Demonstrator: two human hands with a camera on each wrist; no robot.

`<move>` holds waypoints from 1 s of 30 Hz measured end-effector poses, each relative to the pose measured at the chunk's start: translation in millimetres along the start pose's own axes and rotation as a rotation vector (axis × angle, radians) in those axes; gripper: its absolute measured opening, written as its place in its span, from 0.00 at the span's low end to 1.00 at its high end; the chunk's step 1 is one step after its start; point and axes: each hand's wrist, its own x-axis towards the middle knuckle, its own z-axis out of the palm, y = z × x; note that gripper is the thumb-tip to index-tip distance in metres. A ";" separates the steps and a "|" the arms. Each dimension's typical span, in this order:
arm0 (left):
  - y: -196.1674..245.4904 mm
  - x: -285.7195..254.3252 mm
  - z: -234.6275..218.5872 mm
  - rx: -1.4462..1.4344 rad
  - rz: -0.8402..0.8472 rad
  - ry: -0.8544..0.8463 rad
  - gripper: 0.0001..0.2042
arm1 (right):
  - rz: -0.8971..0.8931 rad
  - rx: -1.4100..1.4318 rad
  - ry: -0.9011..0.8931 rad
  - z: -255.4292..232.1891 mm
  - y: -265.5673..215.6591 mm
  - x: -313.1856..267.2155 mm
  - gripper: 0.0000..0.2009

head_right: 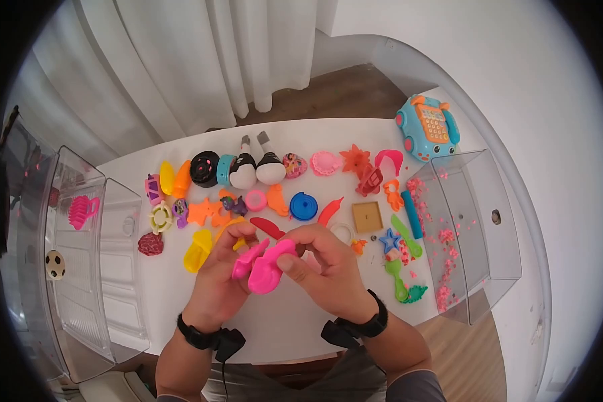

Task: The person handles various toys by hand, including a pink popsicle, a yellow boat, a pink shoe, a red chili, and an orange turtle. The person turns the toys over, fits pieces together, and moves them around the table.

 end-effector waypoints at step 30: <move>-0.6 -9.6 -0.3 0.432 -0.032 -0.220 0.10 | -0.149 -0.429 -0.046 1.6 -2.0 7.5 0.14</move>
